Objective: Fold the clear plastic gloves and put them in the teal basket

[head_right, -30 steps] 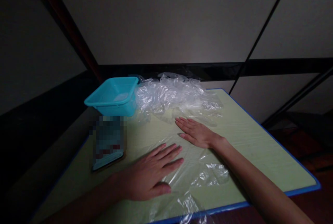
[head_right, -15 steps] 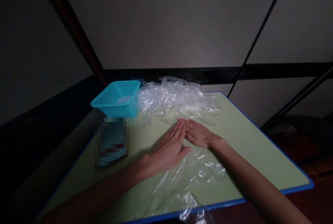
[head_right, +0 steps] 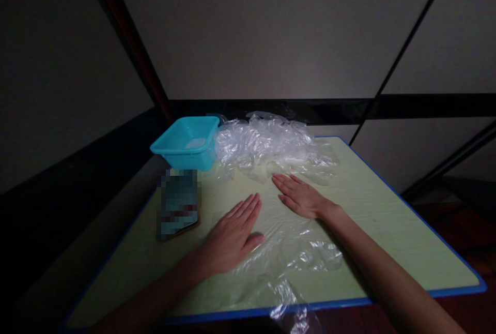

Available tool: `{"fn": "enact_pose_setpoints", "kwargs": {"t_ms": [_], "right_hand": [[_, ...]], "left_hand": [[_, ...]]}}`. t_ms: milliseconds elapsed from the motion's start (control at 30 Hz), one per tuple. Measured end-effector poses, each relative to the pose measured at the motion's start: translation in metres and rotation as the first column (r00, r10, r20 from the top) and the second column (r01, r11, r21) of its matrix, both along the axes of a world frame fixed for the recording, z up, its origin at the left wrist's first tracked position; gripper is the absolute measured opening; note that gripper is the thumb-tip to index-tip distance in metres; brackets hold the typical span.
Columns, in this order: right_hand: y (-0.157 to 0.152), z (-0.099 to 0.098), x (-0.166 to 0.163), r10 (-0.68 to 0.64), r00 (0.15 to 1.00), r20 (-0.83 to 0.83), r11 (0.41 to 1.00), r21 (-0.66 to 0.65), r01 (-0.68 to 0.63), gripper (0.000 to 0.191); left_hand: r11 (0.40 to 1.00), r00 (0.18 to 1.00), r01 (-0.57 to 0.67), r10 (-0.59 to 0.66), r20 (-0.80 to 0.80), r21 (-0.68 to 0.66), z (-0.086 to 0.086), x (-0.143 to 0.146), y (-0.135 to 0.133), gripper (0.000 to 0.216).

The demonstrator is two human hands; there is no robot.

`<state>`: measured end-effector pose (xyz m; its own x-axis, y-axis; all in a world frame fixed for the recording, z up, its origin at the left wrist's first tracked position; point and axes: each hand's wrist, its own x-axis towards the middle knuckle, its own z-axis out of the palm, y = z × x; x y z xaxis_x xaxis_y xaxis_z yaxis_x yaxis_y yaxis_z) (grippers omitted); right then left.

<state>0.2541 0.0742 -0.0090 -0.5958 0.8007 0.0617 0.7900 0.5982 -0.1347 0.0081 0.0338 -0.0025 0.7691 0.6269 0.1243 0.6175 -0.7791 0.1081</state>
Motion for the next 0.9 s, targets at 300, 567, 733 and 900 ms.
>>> {"fn": "enact_pose_setpoints", "kwargs": {"t_ms": [300, 567, 733, 900], "right_hand": [[-0.007, 0.016, 0.006, -0.107, 0.960, -0.258, 0.989, -0.128, 0.075, 0.054], [-0.070, 0.043, -0.007, -0.151, 0.956, -0.252, 0.988, -0.051, 0.143, 0.055], [-0.095, 0.011, -0.005, -0.162, 0.987, -0.018, 0.986, 0.043, 0.163, 0.069], [-0.099, 0.000, 0.011, -0.216, 0.976, 0.020, 0.972, 0.096, 0.213, 0.070]], "left_hand": [[0.992, 0.992, -0.103, 0.108, 0.065, -0.077, 0.000, -0.051, -0.025, 0.065], [0.992, 0.992, -0.047, 0.060, 0.111, -0.115, 0.003, -0.055, -0.025, 0.064], [0.997, 0.998, -0.046, 0.048, 0.033, -0.069, -0.001, -0.053, -0.024, 0.072], [0.999, 0.999, -0.039, 0.039, 0.013, -0.034, -0.002, -0.051, -0.022, 0.072]]}}
